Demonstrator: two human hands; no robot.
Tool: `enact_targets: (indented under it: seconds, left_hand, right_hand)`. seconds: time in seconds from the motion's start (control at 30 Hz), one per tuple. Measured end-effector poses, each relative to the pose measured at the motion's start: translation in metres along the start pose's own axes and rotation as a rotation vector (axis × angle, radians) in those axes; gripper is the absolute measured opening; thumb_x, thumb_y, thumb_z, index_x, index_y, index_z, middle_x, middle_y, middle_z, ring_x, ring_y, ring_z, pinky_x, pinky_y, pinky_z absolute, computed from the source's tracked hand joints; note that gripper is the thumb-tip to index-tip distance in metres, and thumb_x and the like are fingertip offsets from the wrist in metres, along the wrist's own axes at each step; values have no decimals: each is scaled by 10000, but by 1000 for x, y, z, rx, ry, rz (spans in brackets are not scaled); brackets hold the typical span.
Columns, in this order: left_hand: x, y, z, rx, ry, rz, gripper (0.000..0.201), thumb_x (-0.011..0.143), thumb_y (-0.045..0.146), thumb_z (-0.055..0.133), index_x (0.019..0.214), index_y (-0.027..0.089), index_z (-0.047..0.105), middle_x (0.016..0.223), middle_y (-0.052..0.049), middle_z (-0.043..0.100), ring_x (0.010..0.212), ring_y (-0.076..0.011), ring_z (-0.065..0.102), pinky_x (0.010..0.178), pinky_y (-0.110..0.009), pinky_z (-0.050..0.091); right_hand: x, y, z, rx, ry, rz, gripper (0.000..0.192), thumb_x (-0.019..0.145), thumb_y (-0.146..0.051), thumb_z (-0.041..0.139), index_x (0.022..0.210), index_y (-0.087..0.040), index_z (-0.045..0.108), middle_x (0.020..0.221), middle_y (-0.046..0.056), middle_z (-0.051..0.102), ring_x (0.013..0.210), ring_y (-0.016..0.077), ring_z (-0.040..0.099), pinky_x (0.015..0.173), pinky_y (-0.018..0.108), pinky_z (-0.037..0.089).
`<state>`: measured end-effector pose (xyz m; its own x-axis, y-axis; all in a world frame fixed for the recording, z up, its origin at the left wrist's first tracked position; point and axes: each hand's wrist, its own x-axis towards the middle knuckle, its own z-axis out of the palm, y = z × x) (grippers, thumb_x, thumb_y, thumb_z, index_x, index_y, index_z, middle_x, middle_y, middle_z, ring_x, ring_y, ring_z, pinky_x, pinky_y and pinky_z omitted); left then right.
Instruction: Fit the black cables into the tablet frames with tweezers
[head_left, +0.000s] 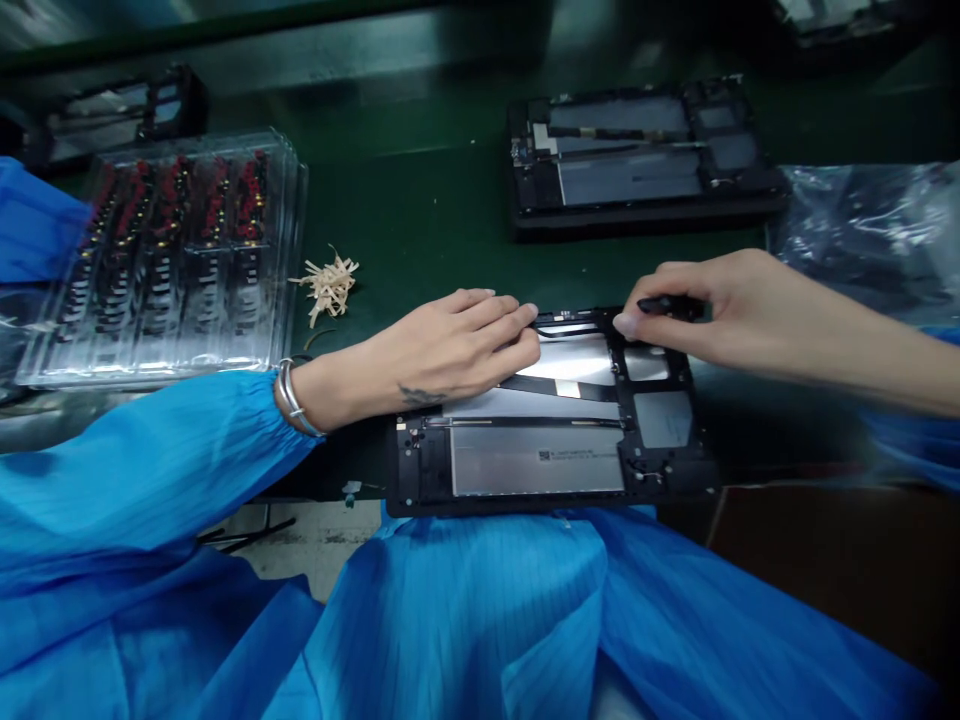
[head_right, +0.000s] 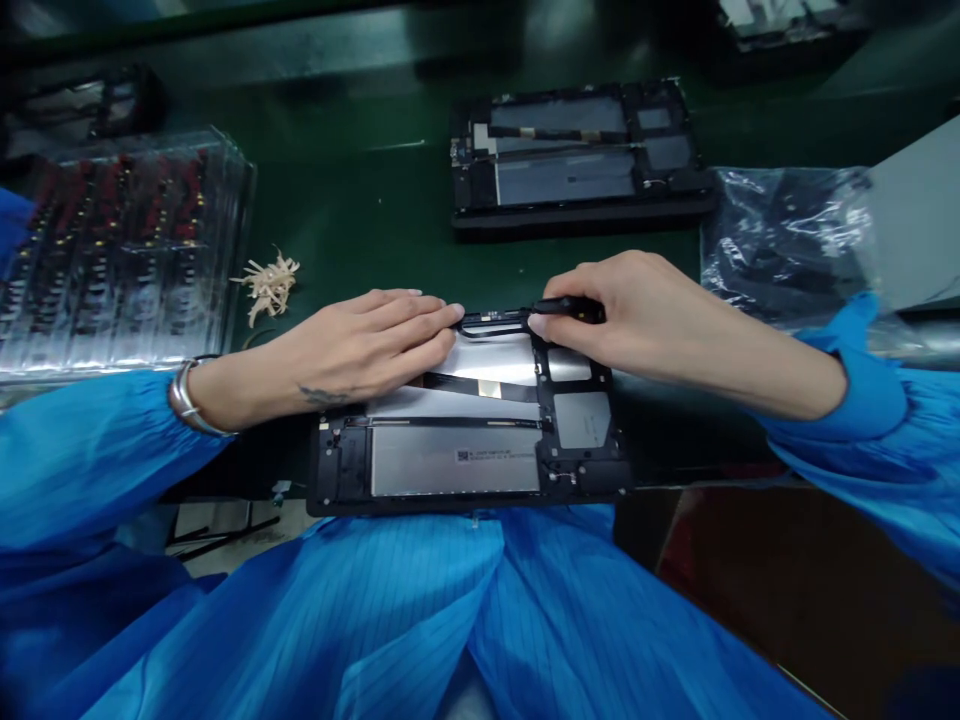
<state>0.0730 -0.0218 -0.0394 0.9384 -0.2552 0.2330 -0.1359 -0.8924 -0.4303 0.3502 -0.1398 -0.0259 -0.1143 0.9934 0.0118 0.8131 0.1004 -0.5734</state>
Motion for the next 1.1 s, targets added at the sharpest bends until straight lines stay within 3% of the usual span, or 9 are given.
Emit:
enact_targets:
  seconds: [0.27, 0.53, 0.9, 1.1]
  left_hand:
    - [-4, -4, 0, -44, -1, 2, 343, 1113, 146, 366, 1325, 58, 622, 1376, -156, 712, 1218, -243, 708, 1003, -343, 606]
    - [-1, -2, -3, -30, -14, 14, 370, 1089, 100, 379, 1339, 33, 644, 1360, -170, 717, 1207, -278, 723, 999, -385, 623]
    - [-1, -1, -3, -4, 6, 45, 337, 1067, 79, 463, 1328, 1, 661, 1350, -206, 713, 1195, -315, 733, 983, -420, 633]
    - [6, -1, -7, 2, -11, 49, 349, 1069, 61, 420, 1324, 10, 653, 1297, -212, 724, 1182, -298, 720, 940, -386, 611]
  right_hand:
    - [-1, -3, 9, -163, 5, -7, 197, 851, -378, 653, 749, -220, 711, 734, 39, 679, 571, 172, 546, 552, 324, 349]
    - [1, -11, 5, -272, -127, 48, 286, 914, -402, 542, 815, -187, 701, 769, 61, 654, 605, 187, 560, 552, 314, 307]
    - [0, -13, 6, -296, -110, 88, 195, 915, -340, 634, 814, -193, 713, 758, 52, 645, 629, 189, 560, 630, 326, 326]
    - [3, -10, 10, -326, -100, 72, 167, 905, -305, 620, 805, -192, 692, 731, 39, 614, 595, 173, 507, 580, 318, 288]
